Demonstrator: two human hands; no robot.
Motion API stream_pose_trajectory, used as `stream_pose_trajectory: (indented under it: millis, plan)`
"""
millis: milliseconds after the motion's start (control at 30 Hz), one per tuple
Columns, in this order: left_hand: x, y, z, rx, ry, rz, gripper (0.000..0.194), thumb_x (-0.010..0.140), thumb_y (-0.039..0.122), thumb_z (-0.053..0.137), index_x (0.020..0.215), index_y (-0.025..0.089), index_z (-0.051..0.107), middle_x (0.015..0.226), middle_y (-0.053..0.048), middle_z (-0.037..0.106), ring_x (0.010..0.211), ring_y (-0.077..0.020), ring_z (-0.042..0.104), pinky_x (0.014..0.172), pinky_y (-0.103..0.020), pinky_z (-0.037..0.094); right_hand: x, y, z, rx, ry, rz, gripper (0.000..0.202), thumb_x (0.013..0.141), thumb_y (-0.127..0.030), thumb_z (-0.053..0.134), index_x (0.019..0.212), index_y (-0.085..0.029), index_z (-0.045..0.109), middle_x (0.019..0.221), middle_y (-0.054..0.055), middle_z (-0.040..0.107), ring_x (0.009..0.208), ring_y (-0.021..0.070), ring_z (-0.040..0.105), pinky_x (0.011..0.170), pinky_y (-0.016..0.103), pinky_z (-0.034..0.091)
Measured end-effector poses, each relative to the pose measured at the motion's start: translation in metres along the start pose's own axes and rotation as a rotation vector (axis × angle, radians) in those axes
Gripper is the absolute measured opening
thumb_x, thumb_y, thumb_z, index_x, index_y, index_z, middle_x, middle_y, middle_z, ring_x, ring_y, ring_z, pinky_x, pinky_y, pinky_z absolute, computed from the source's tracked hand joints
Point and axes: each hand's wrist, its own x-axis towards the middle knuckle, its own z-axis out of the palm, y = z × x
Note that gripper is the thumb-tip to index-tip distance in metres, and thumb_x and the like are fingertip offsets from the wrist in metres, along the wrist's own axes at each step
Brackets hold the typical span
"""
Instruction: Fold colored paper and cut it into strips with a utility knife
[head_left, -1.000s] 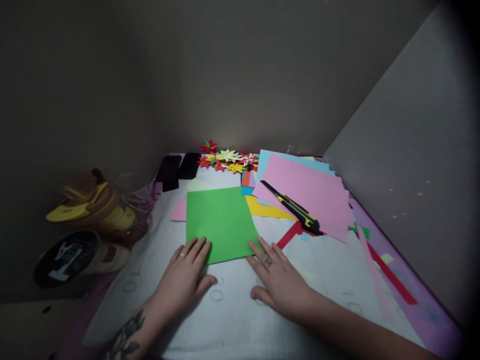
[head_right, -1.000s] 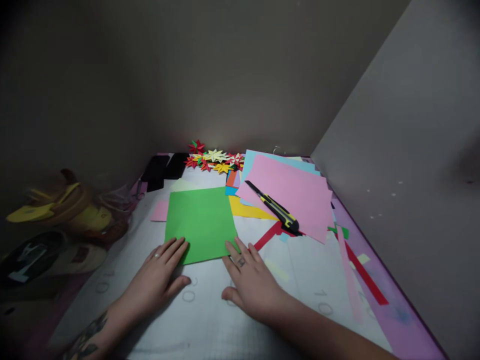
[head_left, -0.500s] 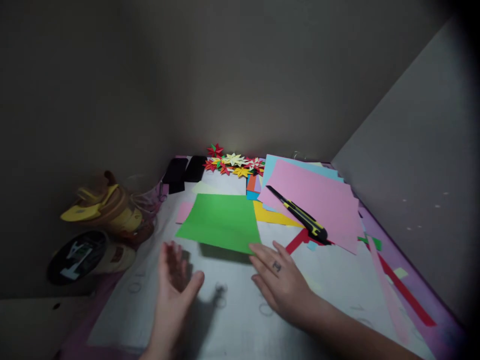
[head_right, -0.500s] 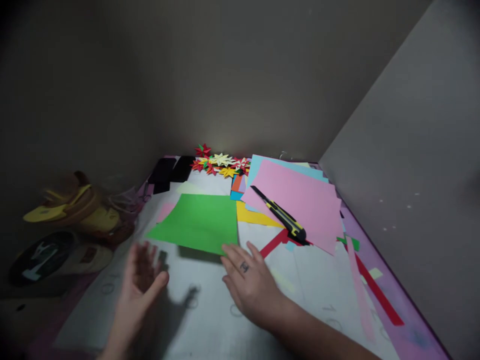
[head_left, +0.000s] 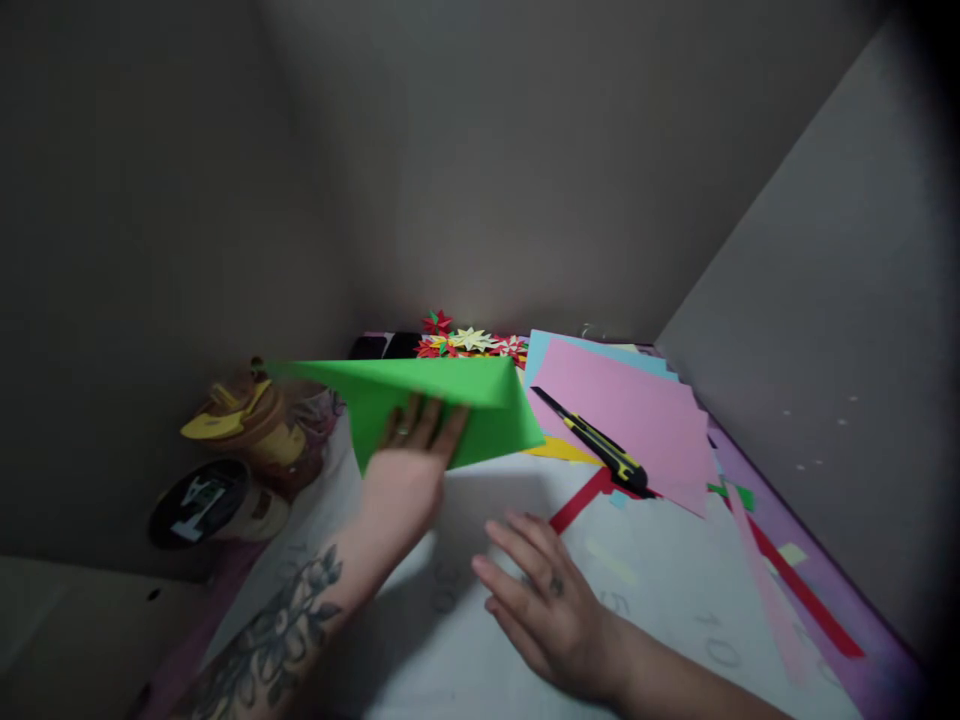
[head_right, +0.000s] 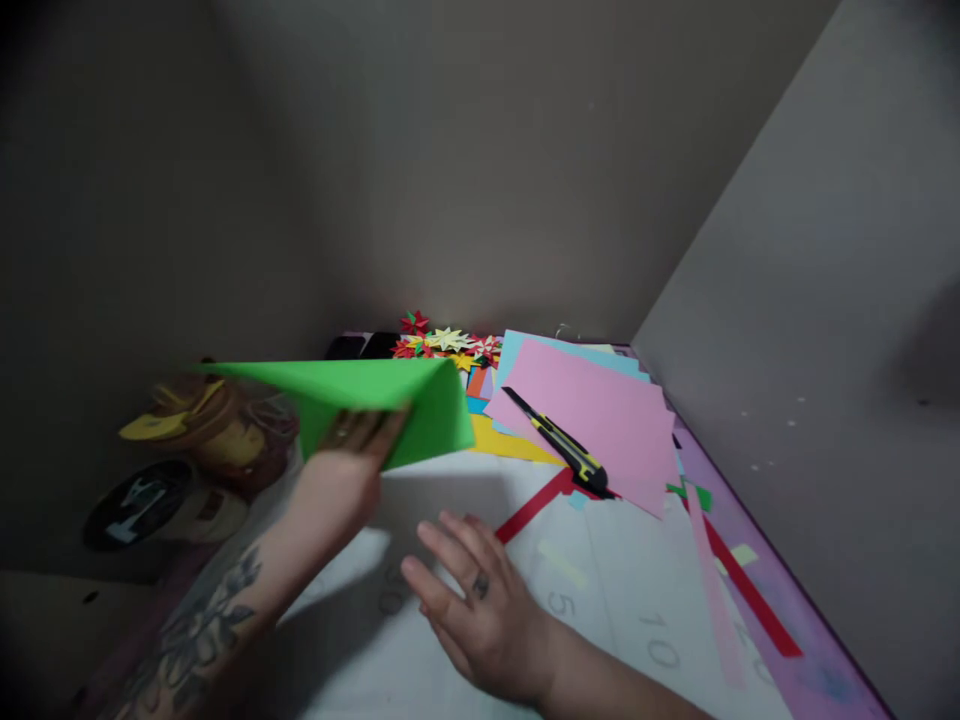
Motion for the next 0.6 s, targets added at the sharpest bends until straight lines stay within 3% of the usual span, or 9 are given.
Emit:
stream_pose_trajectory:
  millis: [67, 100, 200, 300, 467, 600]
  plan:
    - [-0.002, 0.008, 0.018, 0.155, -0.254, 0.136, 0.052, 0.086, 0.007, 0.04, 0.137, 0.021, 0.045, 0.141, -0.014, 0.047, 0.131, -0.0331, 0.04, 0.101, -0.052, 0.038, 0.0, 0.004, 0.006, -0.127, 0.037, 0.098, 0.058, 0.081, -0.008, 0.054, 0.137, -0.019, 0.042, 0.148, 0.011, 0.036, 0.138, 0.0335, 0.024, 0.106, 0.056, 0.03]
    - [-0.007, 0.011, 0.03, 0.179, -0.366, 0.169, 0.05, 0.088, 0.01, 0.04, 0.137, 0.021, 0.045, 0.141, -0.014, 0.047, 0.13, -0.0336, 0.042, 0.1, -0.053, 0.04, 0.0, 0.008, 0.01, -0.19, -0.004, 0.151, 0.06, 0.081, -0.007, 0.052, 0.139, -0.019, 0.04, 0.148, 0.012, 0.036, 0.138, 0.0342, 0.023, 0.107, 0.058, 0.028]
    - [-0.028, 0.016, 0.064, 0.13, -0.532, 0.175, 0.05, 0.087, 0.008, 0.04, 0.135, 0.019, 0.046, 0.141, -0.015, 0.047, 0.128, -0.0336, 0.044, 0.096, -0.052, 0.043, 0.002, 0.024, 0.024, -0.244, -0.291, 0.251, 0.06, 0.082, -0.006, 0.047, 0.141, -0.016, 0.04, 0.145, 0.012, 0.042, 0.135, 0.0333, 0.031, 0.105, 0.059, 0.029]
    - [-0.045, 0.014, 0.074, 0.087, -0.56, 0.088, 0.054, 0.084, 0.002, 0.037, 0.135, 0.016, 0.047, 0.14, -0.017, 0.047, 0.128, -0.0348, 0.044, 0.091, -0.05, 0.047, 0.003, 0.04, 0.036, -0.172, -0.495, 0.273, 0.052, 0.083, -0.007, 0.045, 0.134, -0.015, 0.049, 0.137, 0.012, 0.051, 0.125, 0.0308, 0.046, 0.102, 0.054, 0.036]
    - [-0.059, -0.002, 0.059, 0.077, -0.428, 0.01, 0.049, 0.082, 0.003, 0.042, 0.127, 0.016, 0.056, 0.131, -0.016, 0.056, 0.12, -0.0334, 0.052, 0.094, -0.048, 0.045, 0.005, 0.056, 0.045, -0.177, -0.464, 0.231, 0.053, 0.085, -0.002, 0.04, 0.136, -0.015, 0.048, 0.139, 0.012, 0.049, 0.128, 0.03, 0.044, 0.101, 0.052, 0.036]
    - [-0.071, -0.024, 0.055, 0.053, -0.365, 0.067, 0.043, 0.082, 0.006, 0.044, 0.119, 0.018, 0.062, 0.12, -0.013, 0.065, 0.111, -0.0295, 0.059, 0.088, -0.043, 0.048, -0.001, 0.066, 0.039, -0.136, -0.51, 0.252, 0.054, 0.083, -0.001, 0.04, 0.134, -0.015, 0.05, 0.135, 0.012, 0.053, 0.126, 0.0278, 0.046, 0.1, 0.051, 0.038]
